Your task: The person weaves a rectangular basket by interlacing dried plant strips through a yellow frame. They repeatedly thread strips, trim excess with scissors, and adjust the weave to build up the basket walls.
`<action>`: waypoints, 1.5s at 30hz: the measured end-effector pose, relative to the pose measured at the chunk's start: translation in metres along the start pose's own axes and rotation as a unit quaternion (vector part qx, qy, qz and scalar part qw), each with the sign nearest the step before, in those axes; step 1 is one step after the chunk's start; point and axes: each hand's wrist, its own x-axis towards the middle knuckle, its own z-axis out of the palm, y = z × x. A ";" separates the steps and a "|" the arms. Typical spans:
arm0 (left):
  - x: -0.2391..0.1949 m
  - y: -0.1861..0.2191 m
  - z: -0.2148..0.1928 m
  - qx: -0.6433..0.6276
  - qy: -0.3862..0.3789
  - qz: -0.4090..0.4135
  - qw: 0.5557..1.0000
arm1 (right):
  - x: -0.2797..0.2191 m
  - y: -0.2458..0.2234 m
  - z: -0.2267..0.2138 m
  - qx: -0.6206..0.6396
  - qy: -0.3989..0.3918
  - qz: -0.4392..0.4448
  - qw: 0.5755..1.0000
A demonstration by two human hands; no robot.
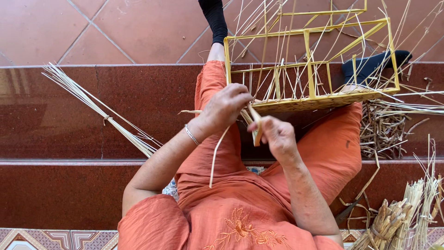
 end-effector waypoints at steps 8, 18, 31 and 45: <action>0.014 -0.053 0.010 -0.230 -0.134 -0.215 0.940 | 0.012 0.018 0.009 -0.134 0.098 -0.061 0.984; 0.043 -0.050 0.001 -0.203 -0.261 -0.229 0.916 | 0.014 0.021 0.030 -0.363 0.135 -0.280 0.878; 0.045 -0.061 0.011 -0.166 -0.249 -0.191 0.935 | 0.016 0.035 0.032 -0.517 0.125 -0.277 0.801; 0.049 -0.055 0.025 -0.127 -0.282 -0.173 0.935 | 0.019 0.036 0.036 -0.219 0.185 -0.141 0.948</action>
